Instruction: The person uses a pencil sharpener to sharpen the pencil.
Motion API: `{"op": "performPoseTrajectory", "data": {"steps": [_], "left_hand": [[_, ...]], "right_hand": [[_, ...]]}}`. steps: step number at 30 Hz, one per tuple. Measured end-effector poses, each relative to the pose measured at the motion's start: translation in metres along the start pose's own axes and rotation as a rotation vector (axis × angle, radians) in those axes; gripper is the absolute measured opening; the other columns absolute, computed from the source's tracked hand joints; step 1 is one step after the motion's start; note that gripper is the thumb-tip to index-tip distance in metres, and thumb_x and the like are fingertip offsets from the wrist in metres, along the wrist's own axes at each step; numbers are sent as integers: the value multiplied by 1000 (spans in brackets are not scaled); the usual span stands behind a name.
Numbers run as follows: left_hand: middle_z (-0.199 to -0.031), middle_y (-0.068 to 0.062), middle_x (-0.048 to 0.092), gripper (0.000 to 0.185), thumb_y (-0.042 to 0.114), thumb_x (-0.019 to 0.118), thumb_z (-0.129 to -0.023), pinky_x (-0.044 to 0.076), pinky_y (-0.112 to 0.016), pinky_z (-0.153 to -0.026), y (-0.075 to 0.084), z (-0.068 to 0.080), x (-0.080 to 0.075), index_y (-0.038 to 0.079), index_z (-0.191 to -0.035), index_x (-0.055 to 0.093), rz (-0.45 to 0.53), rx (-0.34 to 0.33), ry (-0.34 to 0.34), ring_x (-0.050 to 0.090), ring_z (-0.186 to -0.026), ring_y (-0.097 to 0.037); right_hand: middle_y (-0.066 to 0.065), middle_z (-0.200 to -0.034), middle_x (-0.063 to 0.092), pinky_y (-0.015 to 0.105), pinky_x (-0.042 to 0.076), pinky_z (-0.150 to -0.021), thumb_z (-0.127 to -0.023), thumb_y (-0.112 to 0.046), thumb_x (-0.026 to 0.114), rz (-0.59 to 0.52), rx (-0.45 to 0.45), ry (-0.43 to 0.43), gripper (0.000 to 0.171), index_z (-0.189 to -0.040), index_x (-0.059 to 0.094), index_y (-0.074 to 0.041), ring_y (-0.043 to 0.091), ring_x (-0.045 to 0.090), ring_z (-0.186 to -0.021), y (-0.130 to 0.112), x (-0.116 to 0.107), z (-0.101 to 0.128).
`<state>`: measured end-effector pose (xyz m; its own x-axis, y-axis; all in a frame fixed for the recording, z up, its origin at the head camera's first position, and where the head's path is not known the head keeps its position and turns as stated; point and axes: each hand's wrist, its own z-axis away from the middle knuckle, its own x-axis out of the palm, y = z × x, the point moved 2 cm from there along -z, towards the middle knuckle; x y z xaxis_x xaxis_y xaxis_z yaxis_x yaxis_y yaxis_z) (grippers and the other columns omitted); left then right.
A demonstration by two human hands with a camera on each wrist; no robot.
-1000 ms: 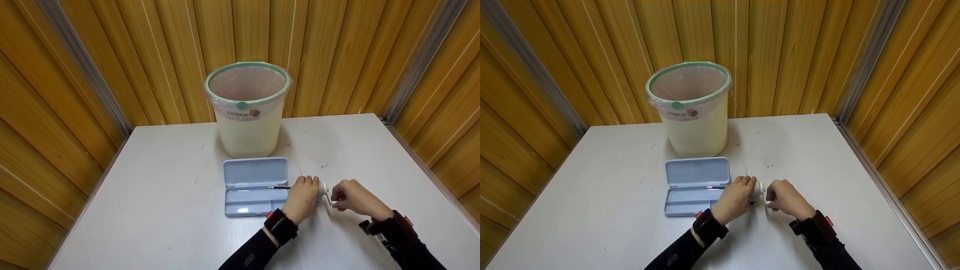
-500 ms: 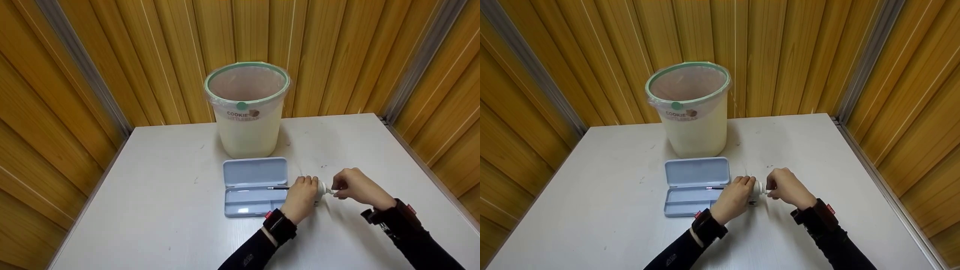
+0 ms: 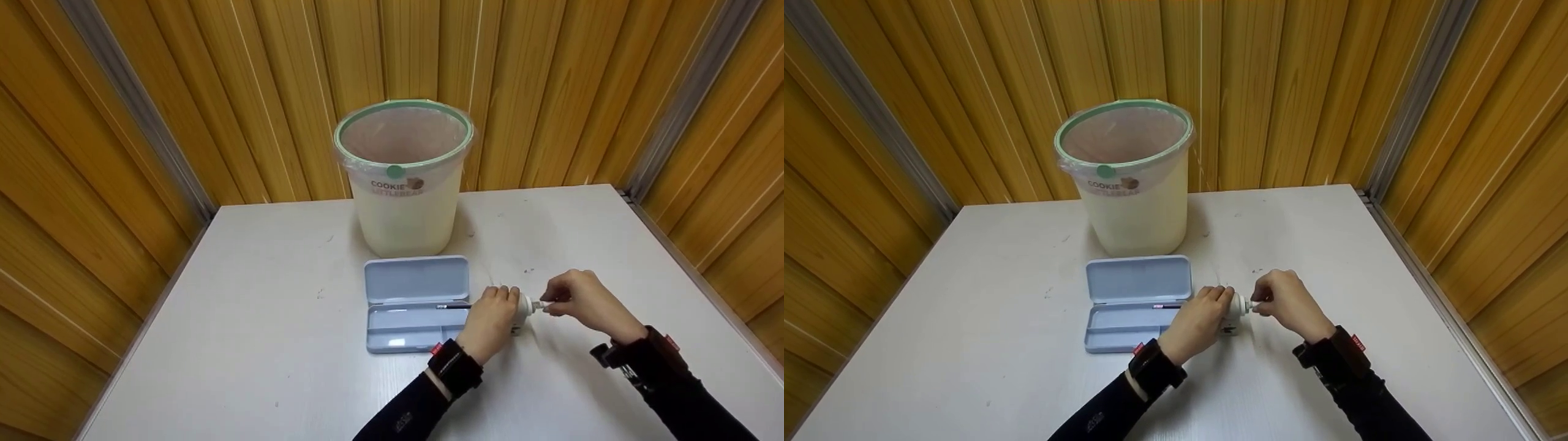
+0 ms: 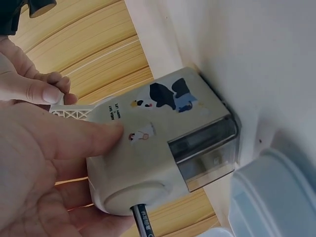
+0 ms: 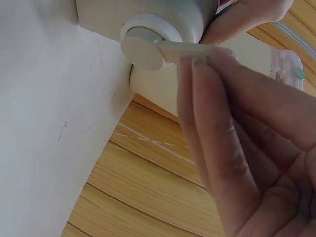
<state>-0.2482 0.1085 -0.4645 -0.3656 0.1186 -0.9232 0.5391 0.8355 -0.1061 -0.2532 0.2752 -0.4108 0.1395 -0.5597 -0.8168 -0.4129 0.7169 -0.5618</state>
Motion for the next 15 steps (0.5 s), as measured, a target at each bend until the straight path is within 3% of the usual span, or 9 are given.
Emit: {"op": "performPoseTrajectory", "data": {"steps": [6, 15], "left_hand": [[-104, 5, 68, 41, 17, 76, -81, 53, -16, -79, 0, 0, 0, 14, -120, 65, -5, -7, 27, 62, -95, -10], [-105, 4, 68, 40, 15, 75, -81, 53, -16, -80, 0, 0, 1, 14, -119, 64, 5, -15, 33, 62, -95, -11]], "right_hand": [[9, -79, 74, 19, 52, -58, -75, 4, 76, 8, 19, 39, 8, -79, 74, -3, 7, 65, -67, 1, 1, 0], [12, -82, 75, 21, 55, -62, -77, 3, 77, 36, 4, 217, 8, -80, 74, -3, 21, 71, -70, 2, 10, 3]]}}
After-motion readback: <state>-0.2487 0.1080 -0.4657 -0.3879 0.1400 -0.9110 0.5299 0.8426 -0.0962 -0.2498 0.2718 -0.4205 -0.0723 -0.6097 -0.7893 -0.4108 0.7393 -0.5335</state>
